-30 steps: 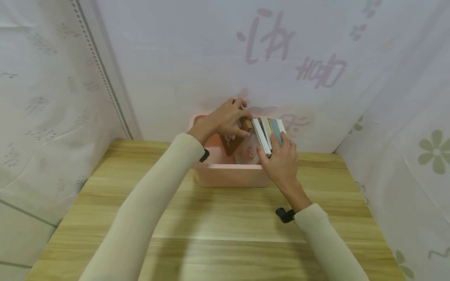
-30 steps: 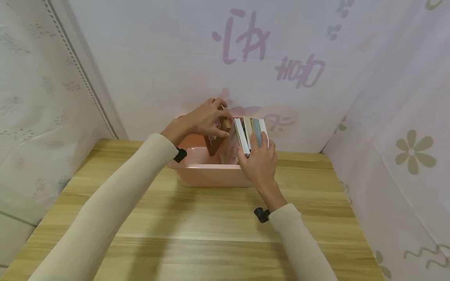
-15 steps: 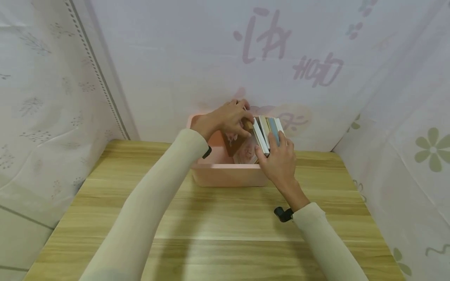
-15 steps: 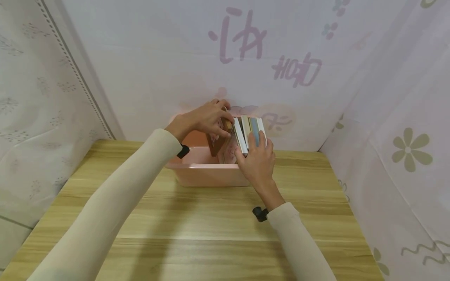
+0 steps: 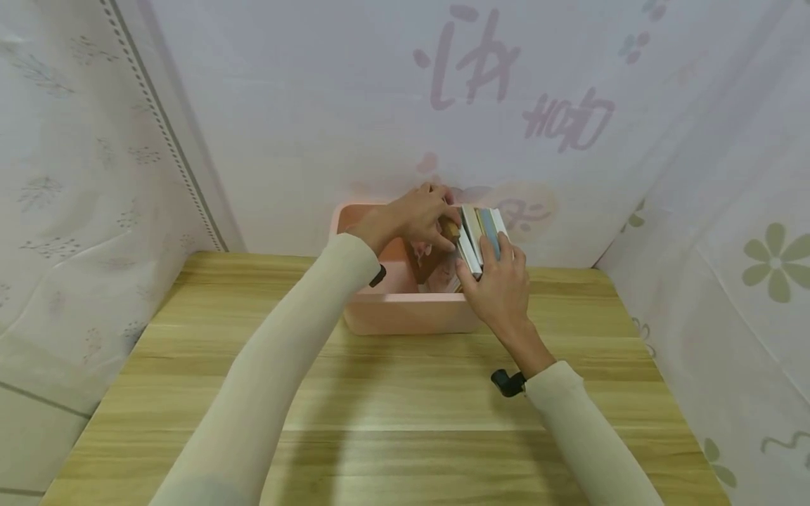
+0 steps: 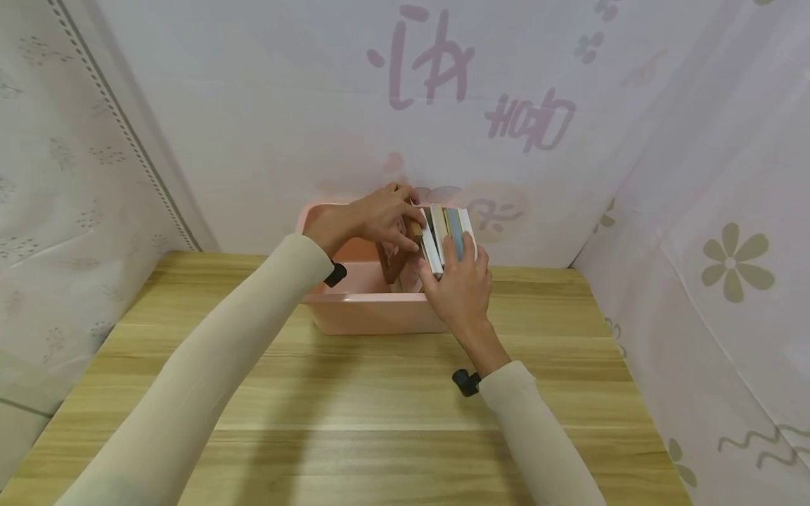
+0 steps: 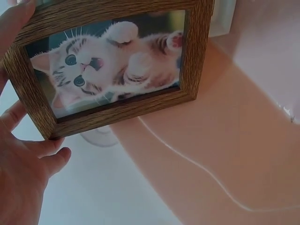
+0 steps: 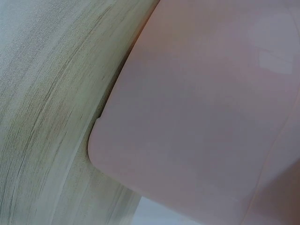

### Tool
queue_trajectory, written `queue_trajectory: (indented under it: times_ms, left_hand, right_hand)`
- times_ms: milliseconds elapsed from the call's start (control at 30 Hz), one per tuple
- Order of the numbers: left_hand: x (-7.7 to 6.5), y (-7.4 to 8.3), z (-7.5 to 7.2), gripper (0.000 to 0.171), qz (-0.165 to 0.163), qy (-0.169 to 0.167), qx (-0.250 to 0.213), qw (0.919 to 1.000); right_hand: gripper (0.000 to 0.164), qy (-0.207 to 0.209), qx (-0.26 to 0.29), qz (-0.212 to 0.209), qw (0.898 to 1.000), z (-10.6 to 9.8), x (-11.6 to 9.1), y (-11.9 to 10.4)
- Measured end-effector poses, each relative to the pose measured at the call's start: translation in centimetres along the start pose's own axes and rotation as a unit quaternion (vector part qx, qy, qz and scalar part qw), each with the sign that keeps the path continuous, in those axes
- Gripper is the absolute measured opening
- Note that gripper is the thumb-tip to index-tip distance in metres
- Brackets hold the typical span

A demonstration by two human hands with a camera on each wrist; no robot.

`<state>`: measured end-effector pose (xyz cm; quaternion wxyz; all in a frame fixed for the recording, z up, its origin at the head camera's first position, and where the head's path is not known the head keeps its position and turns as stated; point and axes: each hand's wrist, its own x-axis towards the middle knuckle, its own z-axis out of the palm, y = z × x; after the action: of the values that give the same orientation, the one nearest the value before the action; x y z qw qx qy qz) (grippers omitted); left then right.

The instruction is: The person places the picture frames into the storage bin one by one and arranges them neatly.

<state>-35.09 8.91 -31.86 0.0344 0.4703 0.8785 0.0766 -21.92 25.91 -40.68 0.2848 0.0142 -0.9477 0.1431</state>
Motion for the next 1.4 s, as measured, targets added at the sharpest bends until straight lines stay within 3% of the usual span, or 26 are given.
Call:
queue_trajectory:
  times_ms: [133,333,433,833,1400]
  left_hand:
    - [0.1,0.1,0.4,0.055,0.000,-0.001,-0.007,1.0000]
    - [0.3,0.2,0.9,0.088,-0.016,-0.016,-0.005,0.9997]
    - [0.3,0.1,1.2,0.096,-0.023,-0.017,-0.008,0.9996]
    - [0.3,0.3,2.0,0.110,-0.014,-0.013,-0.041,0.9990]
    - [0.5,0.9,2.7,0.118,-0.058,-0.057,-0.080,0.9935]
  right_hand:
    - [0.061,0.001,0.000,-0.002,1.000,-0.1,0.0,-0.1]
    - [0.061,0.001,0.002,0.001,1.000,-0.2,0.0,-0.2]
    - [0.061,0.002,0.002,0.002,1.000,-0.1,0.0,-0.1]
    - [0.063,0.009,-0.005,-0.004,1.000,0.0,0.0,0.0]
    - [0.063,-0.003,-0.001,0.004,1.000,-0.1,0.1,0.0]
